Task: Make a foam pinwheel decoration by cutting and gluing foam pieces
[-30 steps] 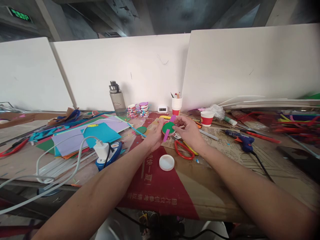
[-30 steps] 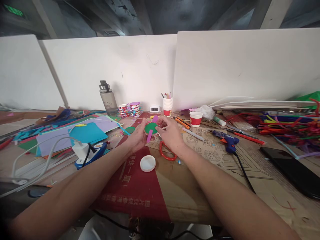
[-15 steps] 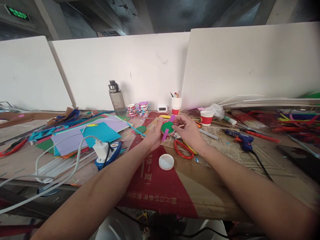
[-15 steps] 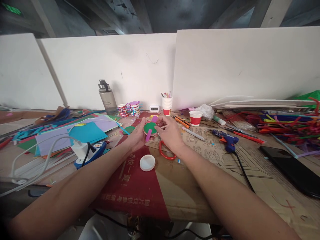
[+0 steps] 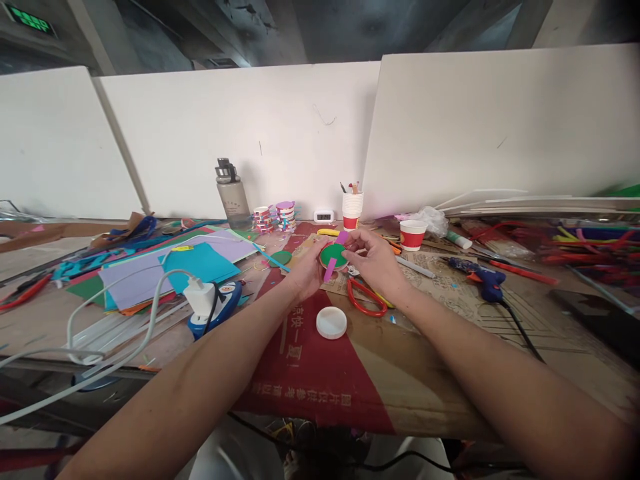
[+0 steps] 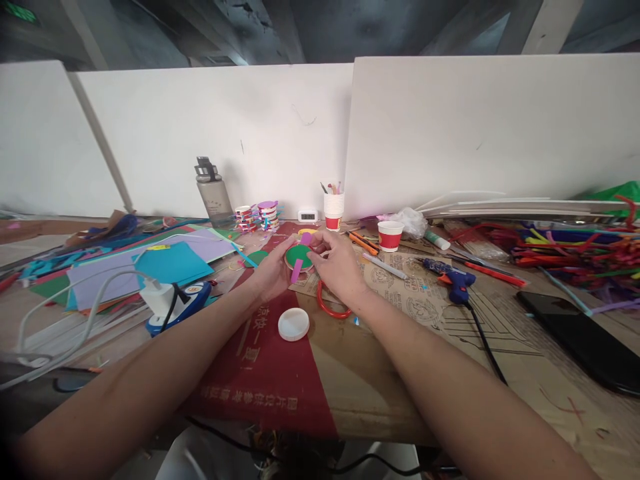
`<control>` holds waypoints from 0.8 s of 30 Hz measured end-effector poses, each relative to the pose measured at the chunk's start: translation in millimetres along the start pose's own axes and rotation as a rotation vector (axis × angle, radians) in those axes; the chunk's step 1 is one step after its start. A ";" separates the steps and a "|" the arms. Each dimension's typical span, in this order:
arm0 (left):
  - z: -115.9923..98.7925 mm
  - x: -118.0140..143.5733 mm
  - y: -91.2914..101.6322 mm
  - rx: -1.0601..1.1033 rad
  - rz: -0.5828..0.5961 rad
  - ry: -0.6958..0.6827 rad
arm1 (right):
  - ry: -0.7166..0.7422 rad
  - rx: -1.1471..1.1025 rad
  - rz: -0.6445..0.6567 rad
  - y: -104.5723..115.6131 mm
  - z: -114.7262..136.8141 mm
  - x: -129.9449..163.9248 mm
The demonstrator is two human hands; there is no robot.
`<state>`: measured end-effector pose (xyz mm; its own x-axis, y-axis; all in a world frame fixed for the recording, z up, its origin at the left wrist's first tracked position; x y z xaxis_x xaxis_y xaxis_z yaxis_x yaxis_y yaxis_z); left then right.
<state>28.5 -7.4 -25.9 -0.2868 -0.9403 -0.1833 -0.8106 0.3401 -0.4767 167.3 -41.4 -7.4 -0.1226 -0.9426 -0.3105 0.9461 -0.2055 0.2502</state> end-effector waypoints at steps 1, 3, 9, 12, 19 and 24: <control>0.2 -0.1 -0.1 0.004 0.002 -0.004 | -0.005 -0.003 0.002 0.0 0.0 0.1; 0.1 0.0 -1.0 0.008 0.004 -0.018 | -0.011 -0.015 0.007 -0.1 -0.2 0.0; -3.2 3.0 -6.0 0.019 0.018 -0.055 | -0.059 -0.062 0.029 -0.6 -1.2 -0.4; -3.2 3.8 -6.1 0.016 0.036 -0.061 | -0.114 -0.107 0.059 -0.9 -1.0 -0.4; 2.5 1.5 0.1 -0.017 0.039 -0.010 | -0.129 -0.076 0.040 1.2 2.8 -1.2; 0.5 2.9 -2.9 -0.050 0.032 -0.055 | -0.096 -0.047 0.038 1.6 1.8 -2.1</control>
<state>30.3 -11.1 -25.5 -0.2859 -0.9263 -0.2453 -0.8261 0.3680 -0.4269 168.5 -40.1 -4.6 -0.1124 -0.9707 -0.2122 0.9633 -0.1589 0.2165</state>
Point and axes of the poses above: each hand's wrist, its own x-axis away from the middle knuckle, its own y-axis out of the back of the hand, z = x × y, the point moved 2 cm from there along -x, towards the middle knuckle, and after that the axes turned 15 degrees about -y, right-handed, at the moved point
